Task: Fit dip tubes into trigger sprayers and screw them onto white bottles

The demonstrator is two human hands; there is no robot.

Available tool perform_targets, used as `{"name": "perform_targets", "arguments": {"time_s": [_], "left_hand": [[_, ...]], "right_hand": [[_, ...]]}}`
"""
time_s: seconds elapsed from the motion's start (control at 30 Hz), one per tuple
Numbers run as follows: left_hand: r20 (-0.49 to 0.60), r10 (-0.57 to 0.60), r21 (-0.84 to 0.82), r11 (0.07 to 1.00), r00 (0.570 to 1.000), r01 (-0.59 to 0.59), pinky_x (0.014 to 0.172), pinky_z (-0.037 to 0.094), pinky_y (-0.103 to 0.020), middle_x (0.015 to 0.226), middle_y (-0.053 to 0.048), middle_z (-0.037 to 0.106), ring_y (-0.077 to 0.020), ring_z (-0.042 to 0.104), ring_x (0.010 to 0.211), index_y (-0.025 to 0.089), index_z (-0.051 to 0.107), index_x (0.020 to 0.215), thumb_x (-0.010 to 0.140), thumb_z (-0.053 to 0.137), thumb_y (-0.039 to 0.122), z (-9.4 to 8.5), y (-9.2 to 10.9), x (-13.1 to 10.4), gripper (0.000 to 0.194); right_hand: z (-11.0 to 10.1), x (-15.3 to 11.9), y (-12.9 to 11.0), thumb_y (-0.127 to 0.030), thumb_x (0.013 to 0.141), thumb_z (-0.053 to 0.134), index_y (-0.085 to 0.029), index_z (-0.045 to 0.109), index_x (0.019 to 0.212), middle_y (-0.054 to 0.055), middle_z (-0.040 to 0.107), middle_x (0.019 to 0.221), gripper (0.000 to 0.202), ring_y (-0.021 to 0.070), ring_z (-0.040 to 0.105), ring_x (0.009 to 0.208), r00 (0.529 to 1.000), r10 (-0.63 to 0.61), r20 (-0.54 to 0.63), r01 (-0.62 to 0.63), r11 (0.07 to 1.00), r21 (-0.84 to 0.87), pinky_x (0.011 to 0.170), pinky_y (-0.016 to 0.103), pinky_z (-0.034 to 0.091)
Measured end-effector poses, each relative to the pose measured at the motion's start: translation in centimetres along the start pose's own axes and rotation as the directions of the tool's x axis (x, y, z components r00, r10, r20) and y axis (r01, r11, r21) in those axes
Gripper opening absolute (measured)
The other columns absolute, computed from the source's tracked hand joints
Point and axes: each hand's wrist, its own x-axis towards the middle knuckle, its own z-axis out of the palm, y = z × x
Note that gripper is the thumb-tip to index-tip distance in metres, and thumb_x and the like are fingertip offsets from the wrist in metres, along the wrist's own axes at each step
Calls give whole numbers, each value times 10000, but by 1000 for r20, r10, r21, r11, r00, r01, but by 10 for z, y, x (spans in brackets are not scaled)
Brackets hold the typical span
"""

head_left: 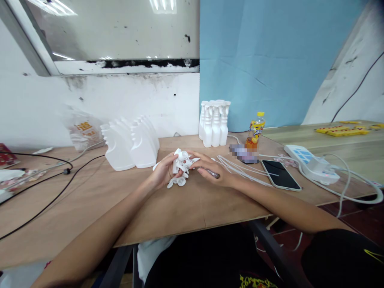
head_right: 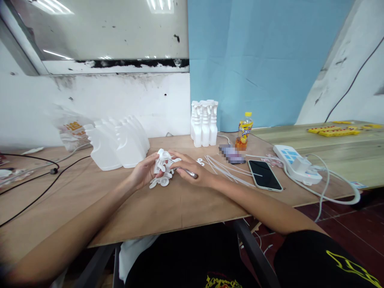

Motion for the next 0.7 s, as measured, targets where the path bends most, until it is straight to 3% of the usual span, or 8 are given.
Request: {"name": "perform_targets", "arguments": {"time_s": [0.17,0.23,0.33,0.47,0.57,0.7], "left_hand": [[-73,146,289,950,987,-119,571,536,-288,921,-40,697,-166,657,625,199,460,1290,820,722,423,-8,-4,3,583],[-100,228,429,888,969,-164,708,558,-310,1035,-66,697,-198,693,817,192,470,1322,830,715,443,-14,-6,5,604],[-127,381,643,734,916,-216,946,502,-341,1247,-101,652,-244,631,1138,182,521,1325,848,693,448,-26,-7,10,572],[-210,421,806,585,883,-87,1040,438,-396,1283,-100,653,-279,590,1226,195,551,1336,863,652,493,-44,-6,14,567],[-269,384,826,563,883,7,1037,438,-417,1255,-111,675,-300,603,1209,182,573,1323,858,631,536,-52,-10,17,587],[-262,366,835,549,893,20,1031,444,-415,1239,-112,689,-312,616,1192,184,624,1265,867,599,574,-55,-19,20,557]], "right_hand": [[-3,-1,2,-223,1028,421,-226,652,1144,122,537,1484,258,225,514,1365,997,61,-36,-61,998,-3,1117,470,413],[-7,-1,4,-244,1023,436,-224,677,1103,113,578,1445,255,224,557,1328,992,100,-77,-99,995,9,1107,452,431],[-18,-3,12,-259,1001,468,-205,714,1016,111,682,1309,252,240,615,1265,976,183,-115,-183,983,18,1065,412,466],[-38,-9,29,-259,944,511,-179,751,876,92,777,1068,262,260,707,1093,925,365,-108,-369,929,-27,934,363,518],[-50,-13,41,-240,897,521,-175,759,770,61,791,914,277,235,730,904,884,453,-112,-463,883,-77,815,324,524],[-54,-16,50,-192,844,519,-167,745,681,39,757,726,280,196,688,720,860,501,-99,-508,858,-76,689,283,486]]}}
